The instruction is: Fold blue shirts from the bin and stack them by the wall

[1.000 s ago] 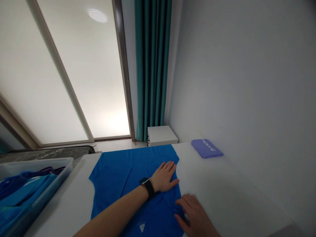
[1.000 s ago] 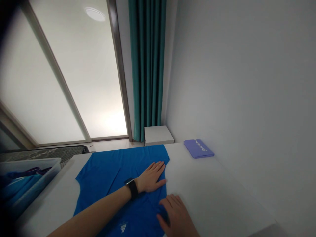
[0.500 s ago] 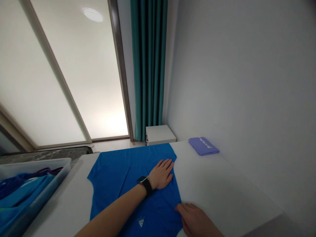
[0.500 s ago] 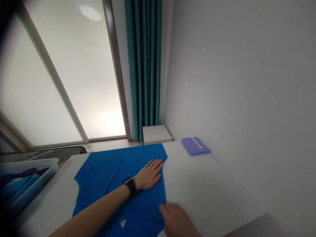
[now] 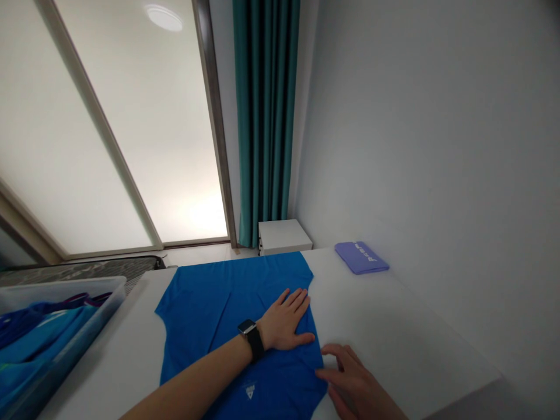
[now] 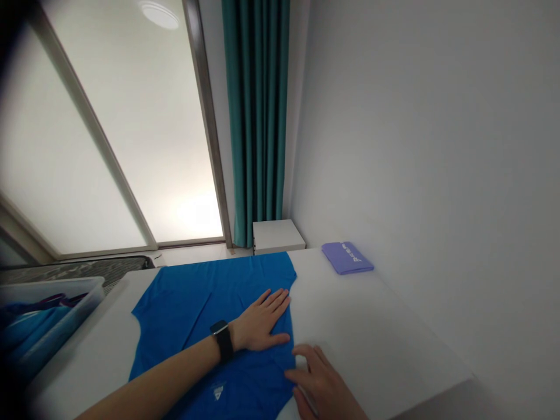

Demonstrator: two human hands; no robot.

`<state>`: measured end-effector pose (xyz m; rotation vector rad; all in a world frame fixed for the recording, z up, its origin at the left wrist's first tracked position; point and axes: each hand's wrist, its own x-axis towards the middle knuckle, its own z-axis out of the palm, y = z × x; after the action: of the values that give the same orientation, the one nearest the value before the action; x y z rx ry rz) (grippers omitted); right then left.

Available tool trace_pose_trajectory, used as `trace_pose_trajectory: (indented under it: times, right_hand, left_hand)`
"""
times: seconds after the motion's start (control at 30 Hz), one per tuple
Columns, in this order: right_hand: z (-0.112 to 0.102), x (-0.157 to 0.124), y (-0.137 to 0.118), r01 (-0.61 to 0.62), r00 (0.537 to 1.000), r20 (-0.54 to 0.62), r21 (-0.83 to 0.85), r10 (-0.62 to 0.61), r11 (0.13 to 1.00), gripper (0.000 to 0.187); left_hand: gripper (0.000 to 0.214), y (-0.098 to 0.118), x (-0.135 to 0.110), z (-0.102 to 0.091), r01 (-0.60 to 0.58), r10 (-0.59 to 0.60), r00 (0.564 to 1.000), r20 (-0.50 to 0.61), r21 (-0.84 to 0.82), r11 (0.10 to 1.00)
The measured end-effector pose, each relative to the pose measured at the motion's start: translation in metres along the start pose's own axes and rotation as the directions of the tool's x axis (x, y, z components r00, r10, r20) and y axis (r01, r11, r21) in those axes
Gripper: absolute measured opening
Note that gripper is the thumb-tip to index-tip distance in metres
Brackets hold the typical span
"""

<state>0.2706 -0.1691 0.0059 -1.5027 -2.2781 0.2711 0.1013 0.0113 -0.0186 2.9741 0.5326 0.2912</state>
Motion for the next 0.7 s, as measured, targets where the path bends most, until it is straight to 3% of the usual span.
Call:
trace_pose_trajectory:
  times: [0.13, 0.33, 0.5, 0.6, 0.7]
  right_hand:
    - [-0.008, 0.012, -0.001, -0.041, 0.993, -0.102, 0.105, 0.052, 0.994, 0.031]
    - [0.006, 0.012, 0.009, 0.039, 0.996, -0.090, 0.133, -0.027, 0.990, 0.018]
    - [-0.002, 0.007, 0.008, 0.006, 0.999, -0.042, 0.155, 0.001, 0.988, 0.010]
    - [-0.008, 0.016, 0.006, -0.026, 0.999, -0.040, 0.162, 0.033, 0.986, 0.017]
    - [-0.005, 0.040, 0.007, -0.100, 0.980, -0.165, 0.080, 0.112, 0.992, 0.034]
  left_hand:
    - [0.084, 0.000, -0.002, -0.004, -0.006, 0.006, 1.000, -0.017, -0.003, 1.000]
    - [0.075, -0.004, -0.010, -0.008, 0.011, -0.011, 1.000, 0.016, -0.007, 1.000]
    - [0.071, -0.017, -0.016, -0.016, 0.055, -0.055, 0.997, 0.053, -0.003, 0.998]
    - [0.068, -0.023, -0.019, -0.020, 0.111, -0.112, 0.990, 0.089, 0.020, 0.994]
    - [0.068, -0.024, -0.021, -0.021, 0.130, -0.132, 0.987, 0.093, 0.020, 0.991]
